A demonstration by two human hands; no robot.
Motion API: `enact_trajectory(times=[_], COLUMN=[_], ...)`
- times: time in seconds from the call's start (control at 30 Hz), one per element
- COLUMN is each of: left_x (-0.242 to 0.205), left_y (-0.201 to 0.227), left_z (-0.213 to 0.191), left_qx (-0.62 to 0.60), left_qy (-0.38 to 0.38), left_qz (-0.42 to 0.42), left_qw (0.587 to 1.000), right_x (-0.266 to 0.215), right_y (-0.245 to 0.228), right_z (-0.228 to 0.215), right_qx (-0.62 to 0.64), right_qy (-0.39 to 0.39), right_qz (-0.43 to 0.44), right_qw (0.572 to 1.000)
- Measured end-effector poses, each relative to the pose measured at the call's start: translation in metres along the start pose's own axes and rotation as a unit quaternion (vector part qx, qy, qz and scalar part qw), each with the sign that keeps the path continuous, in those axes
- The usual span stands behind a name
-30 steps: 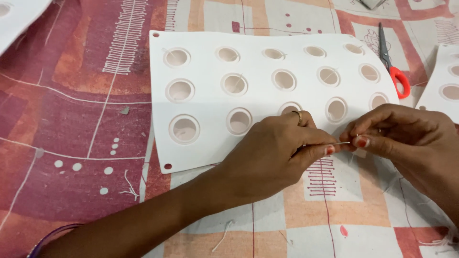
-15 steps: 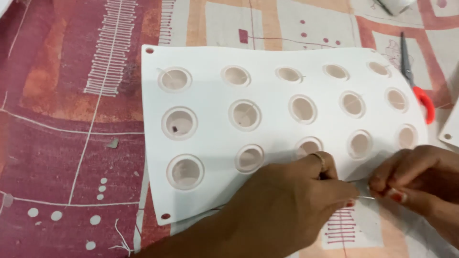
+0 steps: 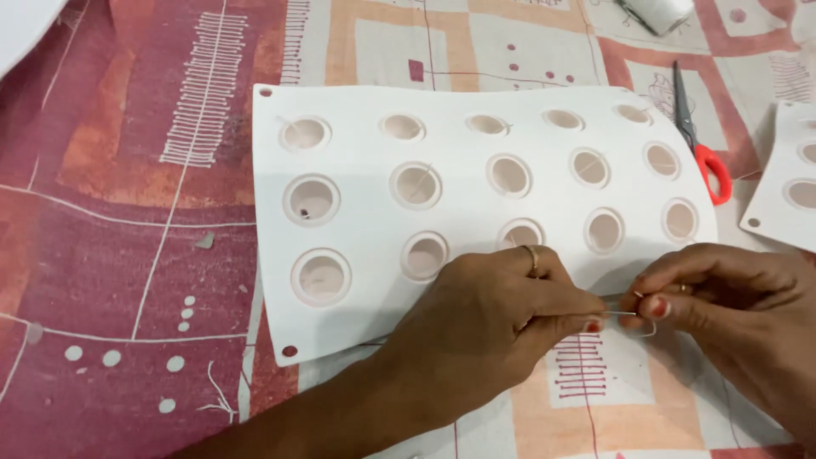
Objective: Sewing together white circular components onto a sheet.
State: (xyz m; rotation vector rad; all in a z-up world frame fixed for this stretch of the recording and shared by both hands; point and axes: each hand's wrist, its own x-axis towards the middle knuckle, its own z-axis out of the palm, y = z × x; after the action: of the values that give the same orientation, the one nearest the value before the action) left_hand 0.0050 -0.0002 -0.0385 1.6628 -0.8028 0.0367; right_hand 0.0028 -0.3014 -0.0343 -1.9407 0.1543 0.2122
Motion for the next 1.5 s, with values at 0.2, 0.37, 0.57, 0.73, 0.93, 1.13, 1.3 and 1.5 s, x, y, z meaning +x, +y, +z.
enact_trajectory(times=[0.2, 0.37, 0.57, 0.73, 0.93, 1.13, 1.3, 1.5], left_x=[0.002, 0.000, 0.001, 0.000, -0.004, -0.003, -0.003, 0.000], left_y=[0.003, 0.005, 0.006, 0.005, 0.001, 0.003, 0.003, 0.005], left_z=[-0.002, -0.001, -0.001, 0.001, 0.005, 0.004, 0.005, 0.004], left_qx=[-0.006, 0.018, -0.035, -0.005, -0.005, 0.013, 0.019, 0.013], left_qy=[0.017, 0.018, -0.003, 0.015, 0.024, 0.033, 0.041, 0.024], left_qz=[-0.012, 0.017, -0.053, -0.020, -0.022, 0.004, 0.007, -0.015], left_qw=[1.000, 1.000, 0.998, 1.000, 0.999, 0.999, 0.999, 1.000], right_x=[-0.002, -0.003, -0.002, -0.002, -0.002, -0.002, -0.002, -0.002], right_y=[0.001, 0.006, 0.001, 0.007, 0.008, 0.006, 0.005, 0.004], right_z=[0.005, 0.004, 0.006, 0.004, 0.002, 0.003, 0.002, 0.003], right_qx=[0.059, 0.073, 0.053, 0.046, 0.045, 0.045, 0.049, 0.061], right_qy=[-0.040, -0.110, -0.107, -0.107, -0.118, -0.117, -0.131, -0.144], right_qz=[0.035, -0.022, 0.040, 0.026, 0.014, 0.023, 0.013, 0.001], right_qw=[0.997, 0.991, 0.992, 0.993, 0.992, 0.992, 0.990, 0.988])
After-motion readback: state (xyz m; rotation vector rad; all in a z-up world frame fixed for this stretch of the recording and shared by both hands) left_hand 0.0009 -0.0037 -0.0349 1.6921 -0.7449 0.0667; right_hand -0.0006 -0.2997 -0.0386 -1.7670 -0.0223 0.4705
